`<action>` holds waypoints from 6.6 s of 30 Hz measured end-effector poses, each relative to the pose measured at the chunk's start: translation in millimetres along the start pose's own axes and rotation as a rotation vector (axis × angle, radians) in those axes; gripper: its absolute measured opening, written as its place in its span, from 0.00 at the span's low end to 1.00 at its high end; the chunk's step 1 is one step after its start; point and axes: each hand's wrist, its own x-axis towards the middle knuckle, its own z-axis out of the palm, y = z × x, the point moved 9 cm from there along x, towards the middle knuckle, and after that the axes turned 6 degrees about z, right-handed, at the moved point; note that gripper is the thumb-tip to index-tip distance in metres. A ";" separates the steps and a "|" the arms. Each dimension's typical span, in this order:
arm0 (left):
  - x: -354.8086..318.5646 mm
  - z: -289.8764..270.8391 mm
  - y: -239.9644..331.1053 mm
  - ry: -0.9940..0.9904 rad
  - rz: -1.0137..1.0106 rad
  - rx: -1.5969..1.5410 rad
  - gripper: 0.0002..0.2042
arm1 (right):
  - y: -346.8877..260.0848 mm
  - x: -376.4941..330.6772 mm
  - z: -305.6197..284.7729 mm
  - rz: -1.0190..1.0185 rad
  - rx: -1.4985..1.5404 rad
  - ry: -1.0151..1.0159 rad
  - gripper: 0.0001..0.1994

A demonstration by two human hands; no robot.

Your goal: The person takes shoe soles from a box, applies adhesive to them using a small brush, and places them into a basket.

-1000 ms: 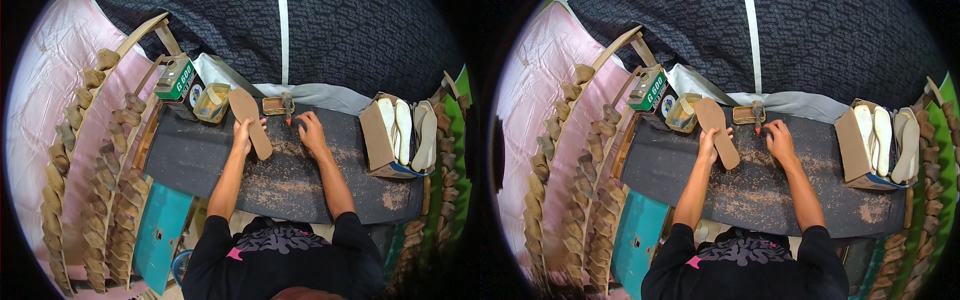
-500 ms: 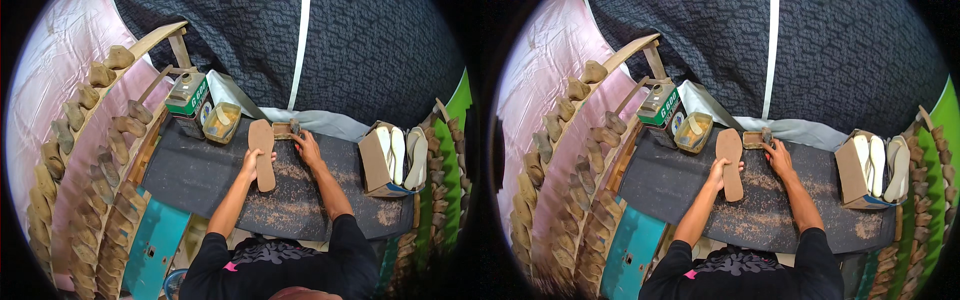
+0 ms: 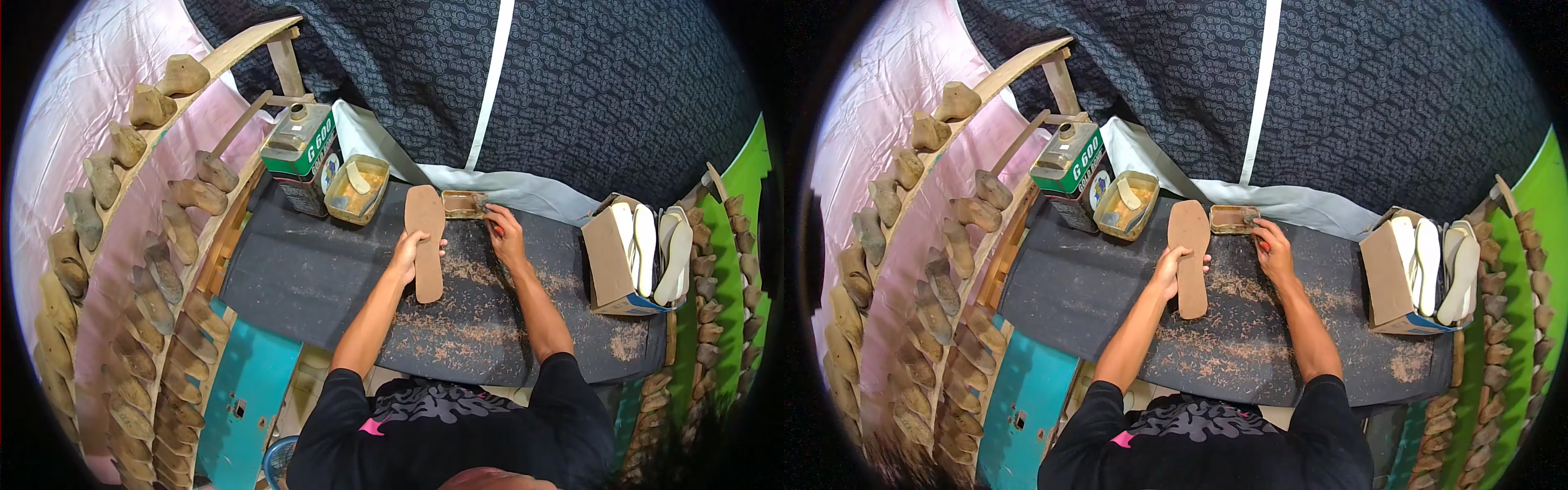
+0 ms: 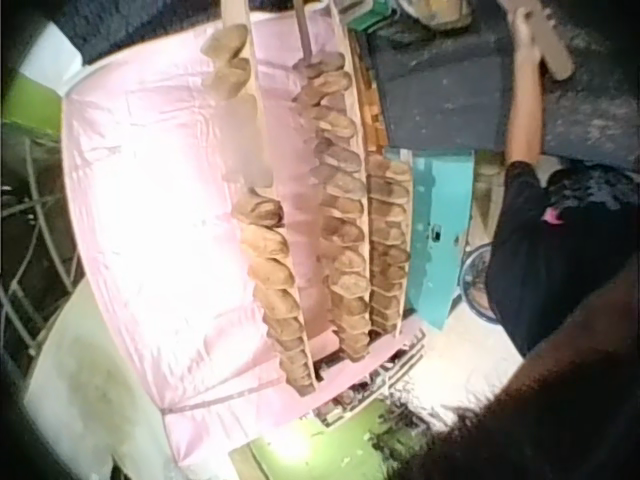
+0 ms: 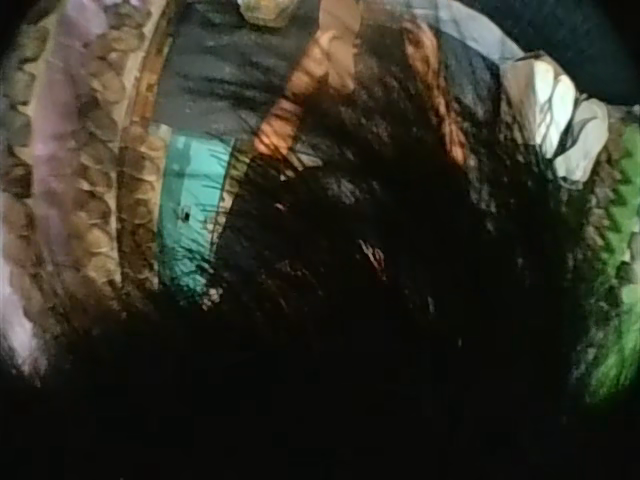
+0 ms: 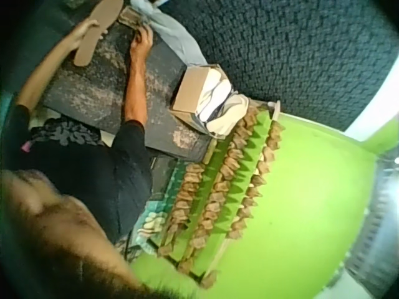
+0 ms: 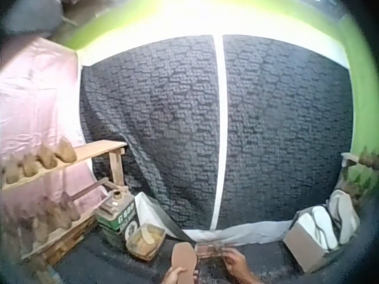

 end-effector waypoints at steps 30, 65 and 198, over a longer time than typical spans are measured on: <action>-12.2 33.5 -5.3 -0.326 -0.066 -0.266 0.38 | 34.8 -7.7 -15.7 0.347 0.598 0.286 0.09; -25.8 77.7 2.2 -0.400 0.140 0.233 0.38 | -118.5 12.1 -104.6 0.060 0.334 0.395 0.02; -17.7 100.6 -55.9 -0.461 -0.074 -0.072 0.26 | -114.3 -30.7 -102.3 -0.071 0.101 0.180 0.06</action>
